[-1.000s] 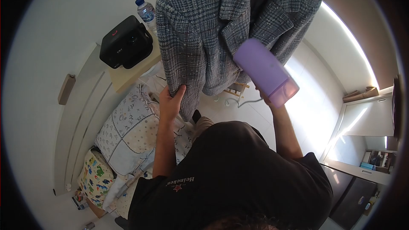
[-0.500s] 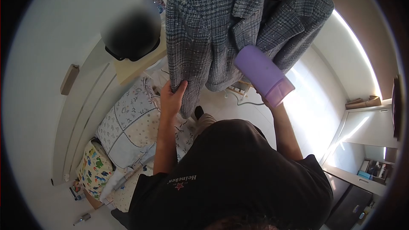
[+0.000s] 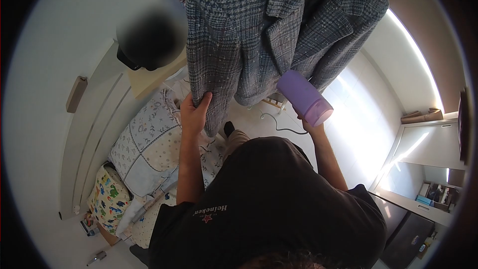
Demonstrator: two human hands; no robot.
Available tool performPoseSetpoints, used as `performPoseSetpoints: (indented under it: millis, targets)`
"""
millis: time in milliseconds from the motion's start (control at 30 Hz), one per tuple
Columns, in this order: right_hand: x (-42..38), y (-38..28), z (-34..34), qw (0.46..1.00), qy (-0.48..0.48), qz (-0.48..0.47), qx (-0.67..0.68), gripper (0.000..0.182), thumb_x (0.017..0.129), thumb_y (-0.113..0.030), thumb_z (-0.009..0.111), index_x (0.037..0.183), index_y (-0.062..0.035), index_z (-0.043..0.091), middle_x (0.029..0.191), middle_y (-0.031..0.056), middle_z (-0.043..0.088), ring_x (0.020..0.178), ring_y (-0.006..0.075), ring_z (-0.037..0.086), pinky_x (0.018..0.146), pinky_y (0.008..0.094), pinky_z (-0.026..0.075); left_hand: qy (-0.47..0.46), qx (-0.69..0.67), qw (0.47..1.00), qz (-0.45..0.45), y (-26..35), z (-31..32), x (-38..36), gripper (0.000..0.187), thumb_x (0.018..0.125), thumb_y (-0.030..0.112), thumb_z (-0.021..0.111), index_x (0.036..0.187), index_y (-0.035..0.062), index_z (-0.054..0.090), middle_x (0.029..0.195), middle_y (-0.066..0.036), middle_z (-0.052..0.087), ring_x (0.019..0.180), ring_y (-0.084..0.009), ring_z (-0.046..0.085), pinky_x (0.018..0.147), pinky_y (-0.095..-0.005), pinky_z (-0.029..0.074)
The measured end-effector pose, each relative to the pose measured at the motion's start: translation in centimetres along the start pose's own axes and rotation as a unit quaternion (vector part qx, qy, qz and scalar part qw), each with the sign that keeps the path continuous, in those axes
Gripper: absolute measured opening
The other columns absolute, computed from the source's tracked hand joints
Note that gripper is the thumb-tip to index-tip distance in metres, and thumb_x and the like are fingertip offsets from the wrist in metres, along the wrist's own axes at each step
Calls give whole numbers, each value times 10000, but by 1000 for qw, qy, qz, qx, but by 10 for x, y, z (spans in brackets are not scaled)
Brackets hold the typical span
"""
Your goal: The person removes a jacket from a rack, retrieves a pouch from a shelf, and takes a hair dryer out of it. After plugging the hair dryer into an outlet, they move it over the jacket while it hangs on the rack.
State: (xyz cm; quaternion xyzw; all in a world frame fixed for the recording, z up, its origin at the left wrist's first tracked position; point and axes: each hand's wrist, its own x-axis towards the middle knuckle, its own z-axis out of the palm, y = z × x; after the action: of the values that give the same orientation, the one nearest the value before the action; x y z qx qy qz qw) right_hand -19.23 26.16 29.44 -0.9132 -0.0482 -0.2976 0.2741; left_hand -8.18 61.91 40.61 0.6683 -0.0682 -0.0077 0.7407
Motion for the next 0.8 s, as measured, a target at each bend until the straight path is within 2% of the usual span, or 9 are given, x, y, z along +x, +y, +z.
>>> performPoseSetpoints:
  millis: [200,333,433,500,633,700,800]
  targets:
    - [-7,10,3,1000,6,-8,0,128,866,-123,596,907,-74,706,635,33,594,573,172,595,535,329,462,1,11,1000,2,2,-1,-1,213,937,90,673,1108,-37,662,1021,-39,702,880,-97,617,801,-249,481]
    - [-6,8,3,1000,16,7,6,137,866,-120,588,911,-71,708,637,34,590,569,176,590,538,329,463,3,18,1000,7,0,-1,0,195,936,83,671,1091,-35,668,998,-33,703,863,-90,614,793,-247,480]
    - [-6,9,4,999,23,-22,-7,138,879,-134,591,915,-71,709,633,34,583,567,171,584,538,330,460,2,15,1000,3,1,-1,0,189,936,80,669,1086,-34,671,990,-29,702,860,-90,614,786,-247,480]
    - [-6,7,5,1000,2,17,13,143,894,-153,596,916,-67,708,633,33,582,562,162,581,537,328,456,2,13,1000,0,4,0,0,188,936,79,669,1086,-34,671,990,-28,702,859,-90,613,783,-247,480]
    - [-9,9,6,1000,-5,2,-18,146,916,-177,613,928,-62,702,631,31,577,556,147,574,528,316,448,-1,0,1000,-1,2,0,0,184,936,77,666,1084,-32,671,990,-27,701,856,-90,611,776,-246,480]
    - [-11,8,7,999,-10,36,32,164,919,-210,652,945,-54,693,633,26,579,549,133,567,515,306,442,-1,2,1000,-1,1,-1,1,182,936,78,666,1082,-32,670,988,-27,700,855,-90,611,776,-246,479]
    - [-19,14,13,996,-6,77,37,202,912,-246,689,944,-46,683,627,23,577,545,125,562,504,303,438,-4,-1,1000,3,0,-1,2,179,937,79,667,1078,-31,668,987,-26,700,854,-88,611,776,-245,480]
